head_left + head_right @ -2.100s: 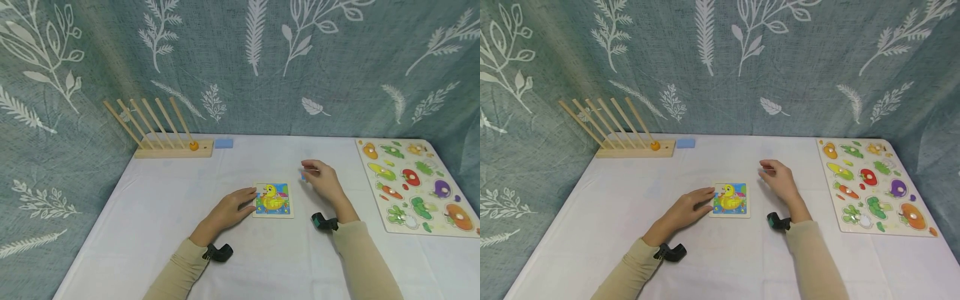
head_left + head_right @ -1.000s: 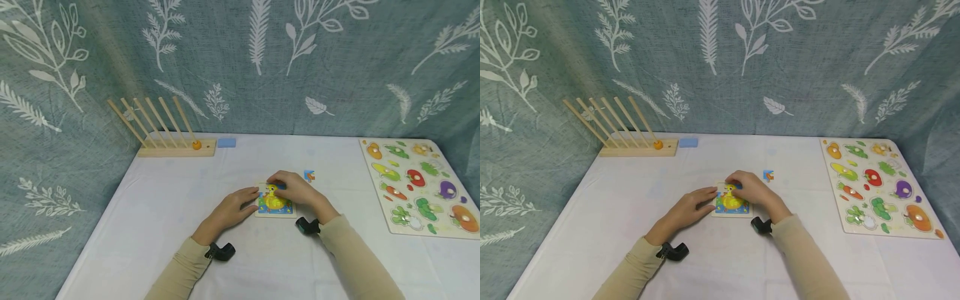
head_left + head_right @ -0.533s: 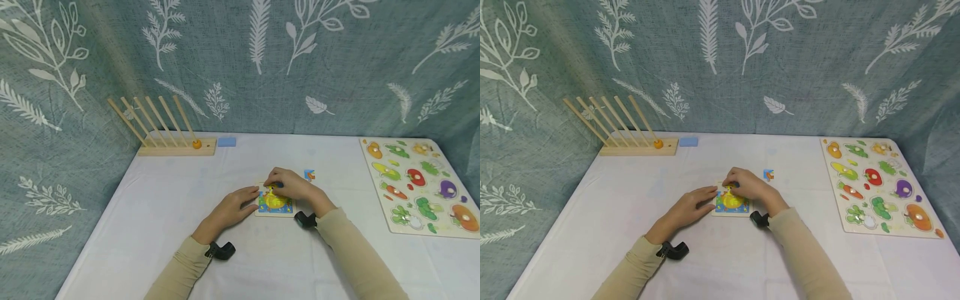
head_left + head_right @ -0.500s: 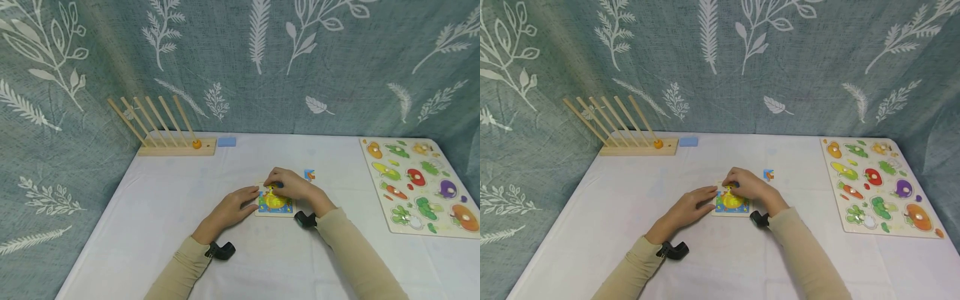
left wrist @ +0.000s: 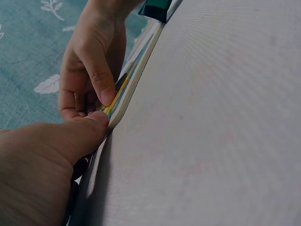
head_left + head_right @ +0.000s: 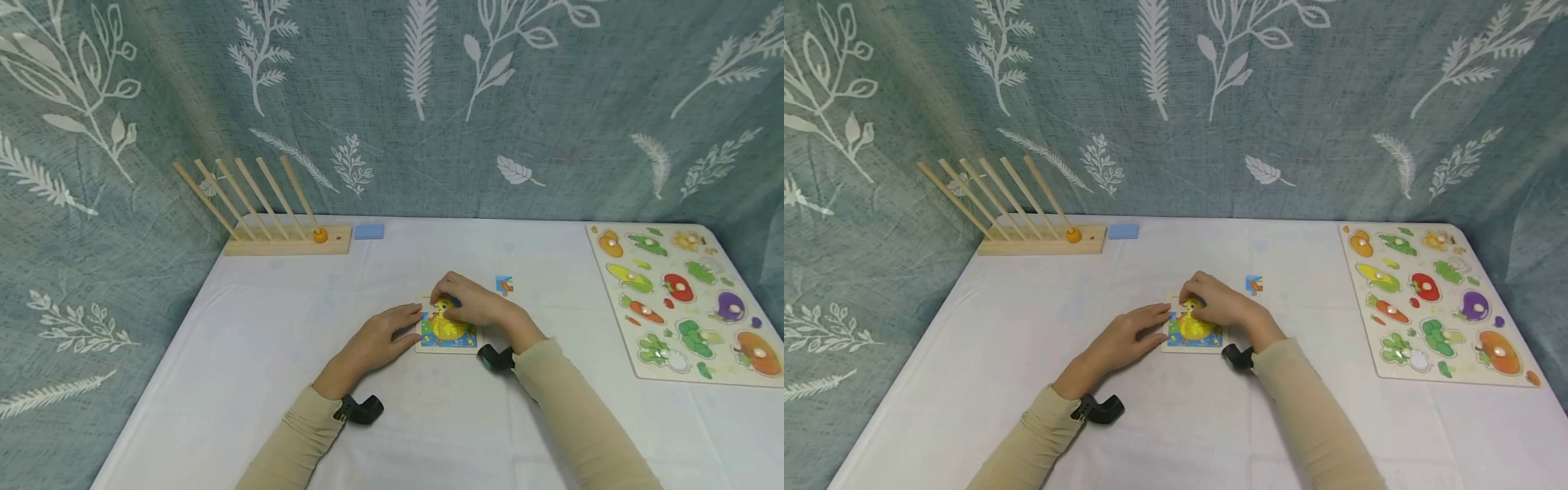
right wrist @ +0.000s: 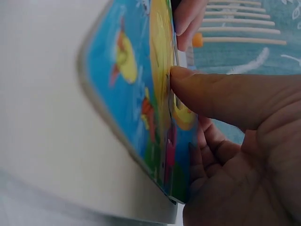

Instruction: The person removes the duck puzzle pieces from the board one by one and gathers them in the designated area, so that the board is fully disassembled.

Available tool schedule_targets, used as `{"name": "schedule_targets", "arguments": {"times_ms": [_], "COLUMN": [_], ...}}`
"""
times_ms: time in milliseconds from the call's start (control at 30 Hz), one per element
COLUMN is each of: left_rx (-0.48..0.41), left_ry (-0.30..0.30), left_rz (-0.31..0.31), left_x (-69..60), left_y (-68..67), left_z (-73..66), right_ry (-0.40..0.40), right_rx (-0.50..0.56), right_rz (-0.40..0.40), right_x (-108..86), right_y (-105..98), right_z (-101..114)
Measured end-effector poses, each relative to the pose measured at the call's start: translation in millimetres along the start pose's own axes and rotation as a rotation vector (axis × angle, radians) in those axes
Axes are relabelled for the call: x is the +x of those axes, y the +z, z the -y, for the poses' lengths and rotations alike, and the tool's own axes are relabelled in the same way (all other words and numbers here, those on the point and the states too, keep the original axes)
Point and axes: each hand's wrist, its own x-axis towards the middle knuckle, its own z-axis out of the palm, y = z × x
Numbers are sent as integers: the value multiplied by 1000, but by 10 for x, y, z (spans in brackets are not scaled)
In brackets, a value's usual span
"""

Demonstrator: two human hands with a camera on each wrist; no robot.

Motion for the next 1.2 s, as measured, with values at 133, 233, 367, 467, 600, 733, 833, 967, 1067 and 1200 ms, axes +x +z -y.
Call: {"name": "schedule_targets", "arguments": {"times_ms": [133,233,367,467,600,733,833,967,1067,1200], "left_rx": [-1,0,3,7,11,19,24,21,21,19], "left_ry": [-2,-1,9,9,2,8,13,11,7,-4], "left_rz": [0,-1,-1,5,11,6,-2,-3,2,10], "left_x": [0,0,-2,-7,-14,-12,-10,-7,-3,-4], "left_y": [5,11,22,27,28,29,21,14,15,19], "left_z": [14,22,26,24,20,31,33,31,29,24], "right_ry": [-9,-14,-24,-34,-29,-14,-7,9,16,20], "right_rx": [28,37,21,-7,-53,-92,-105,-111,-116,-119], "right_rz": [-17,-37,-69,-93,-117,-123,-124,-127,-130,-132], "right_x": [12,10,-19,-47,-73,-78,-73,-72,-74,-81], "right_y": [7,21,47,71,89,82,73,73,78,87], "right_z": [-13,-35,-62,-58,-11,39,57,61,61,66]}}
